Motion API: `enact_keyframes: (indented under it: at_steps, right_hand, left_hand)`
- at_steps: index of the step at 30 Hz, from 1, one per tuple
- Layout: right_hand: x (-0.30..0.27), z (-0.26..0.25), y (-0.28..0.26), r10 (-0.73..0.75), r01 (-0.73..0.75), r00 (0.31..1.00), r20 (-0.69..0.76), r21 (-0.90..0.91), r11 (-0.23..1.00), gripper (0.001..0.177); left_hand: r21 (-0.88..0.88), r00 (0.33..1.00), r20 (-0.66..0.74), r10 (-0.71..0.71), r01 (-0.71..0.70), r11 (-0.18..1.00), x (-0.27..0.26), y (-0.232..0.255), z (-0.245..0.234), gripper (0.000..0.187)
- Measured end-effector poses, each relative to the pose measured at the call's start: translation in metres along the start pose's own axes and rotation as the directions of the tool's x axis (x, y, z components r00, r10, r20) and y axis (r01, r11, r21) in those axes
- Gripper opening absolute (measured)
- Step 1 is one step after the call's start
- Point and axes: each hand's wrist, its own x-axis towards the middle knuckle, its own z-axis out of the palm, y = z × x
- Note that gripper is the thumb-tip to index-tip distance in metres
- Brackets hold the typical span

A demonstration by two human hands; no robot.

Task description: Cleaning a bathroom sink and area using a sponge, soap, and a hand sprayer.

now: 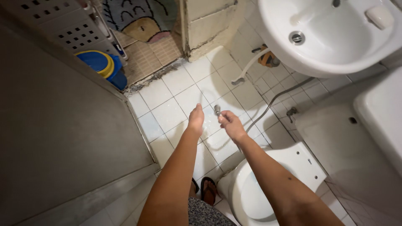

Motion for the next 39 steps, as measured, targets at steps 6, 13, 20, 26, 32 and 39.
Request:
enact_keyframes:
  at_steps: [6,13,20,26,32,39]
  right_hand:
    - [-0.016,-0.036,-0.007,0.143,-0.143,0.983,-0.117,0.01,0.99,0.027]
    - [-0.039,-0.063,0.0,0.136,-0.142,0.987,-0.088,-0.07,0.987,0.027]
    - [-0.033,-0.1,0.021,0.095,-0.1,0.975,-0.202,-0.014,0.995,0.025]
    - [-0.033,-0.105,0.019,0.066,-0.073,0.973,-0.22,-0.026,0.997,0.024]
    - [-0.028,-0.108,0.0,0.069,-0.078,0.965,-0.253,-0.029,0.996,0.022]
    - [-0.021,-0.108,-0.017,0.097,-0.102,0.981,-0.167,-0.025,0.994,0.02]
  left_hand:
    - [0.041,0.997,0.061,-0.036,0.033,0.999,-0.018,0.005,0.022,0.069]
    - [0.027,0.99,0.091,-0.103,0.101,0.994,-0.04,-0.002,0.044,0.068]
    - [0.029,0.986,0.115,-0.117,0.115,0.993,-0.045,-0.014,0.058,0.07]
    - [0.032,0.986,0.117,-0.12,0.117,0.993,-0.041,-0.028,0.063,0.07]
    - [0.039,0.99,0.117,-0.081,0.077,0.996,-0.032,-0.01,0.058,0.069]
    - [0.069,0.987,0.156,-0.024,0.014,0.998,0.006,0.007,0.057,0.069]
